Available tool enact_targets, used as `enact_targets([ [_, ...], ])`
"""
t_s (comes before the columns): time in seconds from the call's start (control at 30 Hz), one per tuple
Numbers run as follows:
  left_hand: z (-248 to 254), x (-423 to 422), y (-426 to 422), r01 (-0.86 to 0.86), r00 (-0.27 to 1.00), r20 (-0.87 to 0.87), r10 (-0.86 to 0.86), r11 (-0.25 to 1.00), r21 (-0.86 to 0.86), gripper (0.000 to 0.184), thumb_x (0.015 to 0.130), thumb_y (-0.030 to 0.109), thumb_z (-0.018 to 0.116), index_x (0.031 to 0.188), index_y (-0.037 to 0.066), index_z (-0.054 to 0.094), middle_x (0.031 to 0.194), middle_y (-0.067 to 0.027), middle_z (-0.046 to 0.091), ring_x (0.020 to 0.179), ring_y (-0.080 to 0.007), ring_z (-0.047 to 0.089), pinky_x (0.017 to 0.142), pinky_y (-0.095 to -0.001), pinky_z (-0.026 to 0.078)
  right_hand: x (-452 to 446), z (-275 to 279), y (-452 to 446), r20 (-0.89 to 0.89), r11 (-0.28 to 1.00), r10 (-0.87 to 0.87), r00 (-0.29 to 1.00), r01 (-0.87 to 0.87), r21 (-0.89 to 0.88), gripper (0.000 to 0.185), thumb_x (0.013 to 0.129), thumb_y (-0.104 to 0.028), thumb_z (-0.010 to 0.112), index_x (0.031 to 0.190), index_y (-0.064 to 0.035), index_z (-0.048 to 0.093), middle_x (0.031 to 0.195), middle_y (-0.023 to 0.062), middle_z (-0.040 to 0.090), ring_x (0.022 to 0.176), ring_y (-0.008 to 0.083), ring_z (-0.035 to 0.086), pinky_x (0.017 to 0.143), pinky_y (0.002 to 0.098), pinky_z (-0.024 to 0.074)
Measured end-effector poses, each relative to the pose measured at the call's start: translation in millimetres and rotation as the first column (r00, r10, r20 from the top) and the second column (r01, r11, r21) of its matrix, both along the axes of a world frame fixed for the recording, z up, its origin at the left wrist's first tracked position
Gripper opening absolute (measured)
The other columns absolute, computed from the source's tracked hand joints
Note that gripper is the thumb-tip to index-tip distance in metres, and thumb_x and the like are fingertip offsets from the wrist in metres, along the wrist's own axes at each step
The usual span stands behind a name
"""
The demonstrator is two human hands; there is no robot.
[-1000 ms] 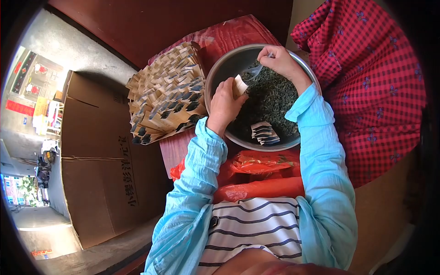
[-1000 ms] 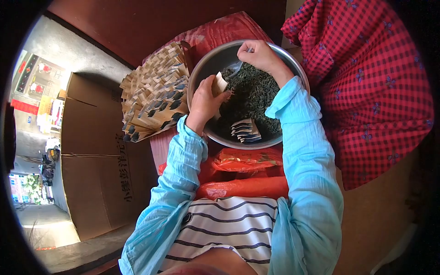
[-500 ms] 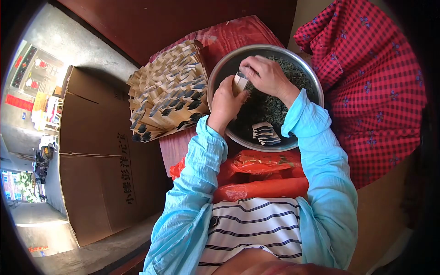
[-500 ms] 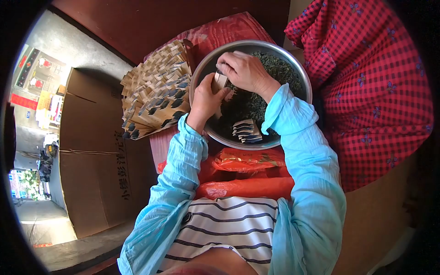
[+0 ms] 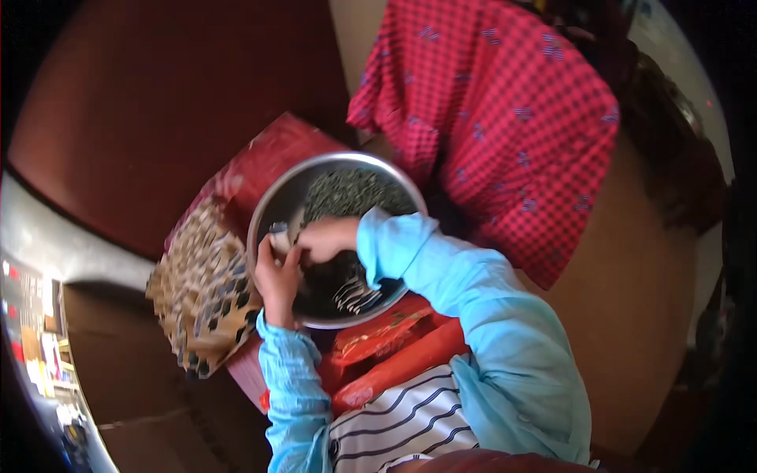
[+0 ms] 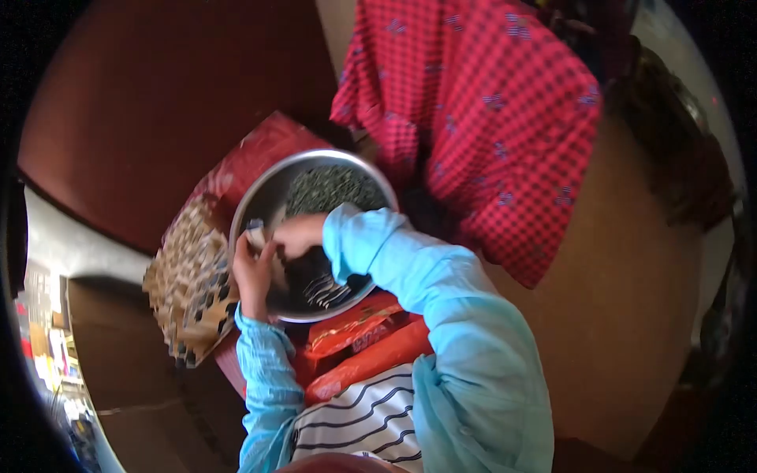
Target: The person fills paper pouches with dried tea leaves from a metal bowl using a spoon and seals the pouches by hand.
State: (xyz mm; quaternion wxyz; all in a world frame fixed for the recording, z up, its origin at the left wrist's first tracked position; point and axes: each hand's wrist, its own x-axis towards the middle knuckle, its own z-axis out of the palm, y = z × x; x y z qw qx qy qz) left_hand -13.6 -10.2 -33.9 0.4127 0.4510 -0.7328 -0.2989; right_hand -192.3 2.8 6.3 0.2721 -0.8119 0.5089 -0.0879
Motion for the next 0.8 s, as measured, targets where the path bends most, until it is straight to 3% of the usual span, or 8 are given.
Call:
enact_targets([
  [0.1,11.9,-0.1,4.0,-0.053,0.996,0.072,0.049,0.998,0.045,0.057,0.080,0.019,0.079,0.125,-0.005,0.055,0.104,-0.0210,0.068,0.093,-0.0282,0.067,0.082,-0.0356,0.051,1.9,-36.3,-21.1,0.163,0.959,0.120,0.979,-0.157,0.235,0.022,0.085,-0.019,0.063,0.098,-0.0032,0.070,0.083,0.0095,0.070,0.075,0.0217,0.067,0.067,0.0363,0.0515],
  [0.23,1.7,1.6,-2.5,-0.050,0.999,0.017,0.050,0.999,0.021,0.055,0.081,0.019,0.078,0.124,-0.006,0.055,0.101,-0.0226,0.068,0.091,-0.0308,0.067,0.082,-0.0368,0.051,-2.2,-45.1,-31.7,0.307,0.915,-0.053,0.950,-0.076,0.395,0.019,0.084,-0.014,0.059,0.092,-0.0009,0.069,0.073,0.0074,0.067,0.066,0.0178,0.063,0.059,0.0336,0.0490],
  [0.33,0.9,2.7,-2.3,-0.040,0.999,0.004,0.040,0.999,-0.013,0.055,0.081,0.019,0.078,0.124,-0.007,0.054,0.101,-0.0226,0.068,0.090,-0.0305,0.067,0.081,-0.0370,0.051,-14.9,-48.1,-42.3,0.430,0.966,-0.125,0.894,0.011,0.257,0.024,0.088,-0.023,0.058,0.094,-0.0013,0.068,0.076,0.0094,0.067,0.068,0.0188,0.065,0.062,0.0340,0.0517],
  [0.43,10.4,0.7,2.0,-0.042,0.998,0.048,0.040,0.999,0.034,0.055,0.081,0.019,0.078,0.123,-0.007,0.054,0.100,-0.0220,0.068,0.088,-0.0295,0.066,0.080,-0.0368,0.051,-29.6,-34.2,-48.9,0.352,0.975,-0.195,0.916,0.219,-0.032,0.029,0.093,-0.028,0.056,0.093,-0.0003,0.066,0.072,0.0086,0.067,0.066,0.0188,0.066,0.063,0.0346,0.0523],
  [0.47,14.4,0.5,4.0,-0.069,0.993,0.105,0.061,0.995,0.066,0.054,0.081,0.019,0.078,0.123,-0.007,0.054,0.099,-0.0215,0.068,0.088,-0.0293,0.066,0.080,-0.0367,0.051,-34.3,-29.3,-45.3,0.503,0.959,-0.256,0.826,0.284,0.022,0.033,0.094,-0.030,0.051,0.085,-0.0017,0.066,0.070,0.0116,0.067,0.068,0.0245,0.067,0.066,0.0385,0.0512],
  [0.53,18.1,-1.1,8.1,-0.068,0.992,0.107,0.062,0.996,0.054,0.054,0.081,0.018,0.078,0.123,-0.007,0.054,0.100,-0.0215,0.068,0.088,-0.0294,0.066,0.080,-0.0367,0.050,-37.8,-18.3,-47.2,0.545,0.887,-0.410,0.731,0.459,0.053,0.036,0.095,-0.033,0.048,0.085,-0.0030,0.065,0.072,0.0108,0.068,0.070,0.0258,0.068,0.068,0.0394,0.0513],
  [0.73,18.0,-4.0,12.4,-0.049,0.991,0.130,0.046,0.999,0.020,0.055,0.081,0.015,0.078,0.125,-0.008,0.054,0.101,-0.0225,0.067,0.088,-0.0297,0.066,0.081,-0.0369,0.050,-38.6,-3.8,-46.5,0.788,0.778,-0.412,0.459,0.626,0.042,0.036,0.098,-0.035,0.046,0.083,-0.0049,0.061,0.069,0.0091,0.066,0.064,0.0233,0.065,0.064,0.0380,0.0505],
  [0.8,17.5,-4.2,13.1,-0.031,0.989,0.145,0.022,0.998,0.060,0.056,0.081,0.014,0.078,0.126,-0.008,0.053,0.102,-0.0231,0.067,0.089,-0.0301,0.066,0.082,-0.0369,0.050,-34.8,-2.9,-43.3,0.863,0.854,-0.294,0.411,0.519,0.044,0.032,0.100,-0.028,0.048,0.084,-0.0048,0.061,0.064,0.0026,0.061,0.059,0.0100,0.060,0.056,0.0275,0.0472],
])
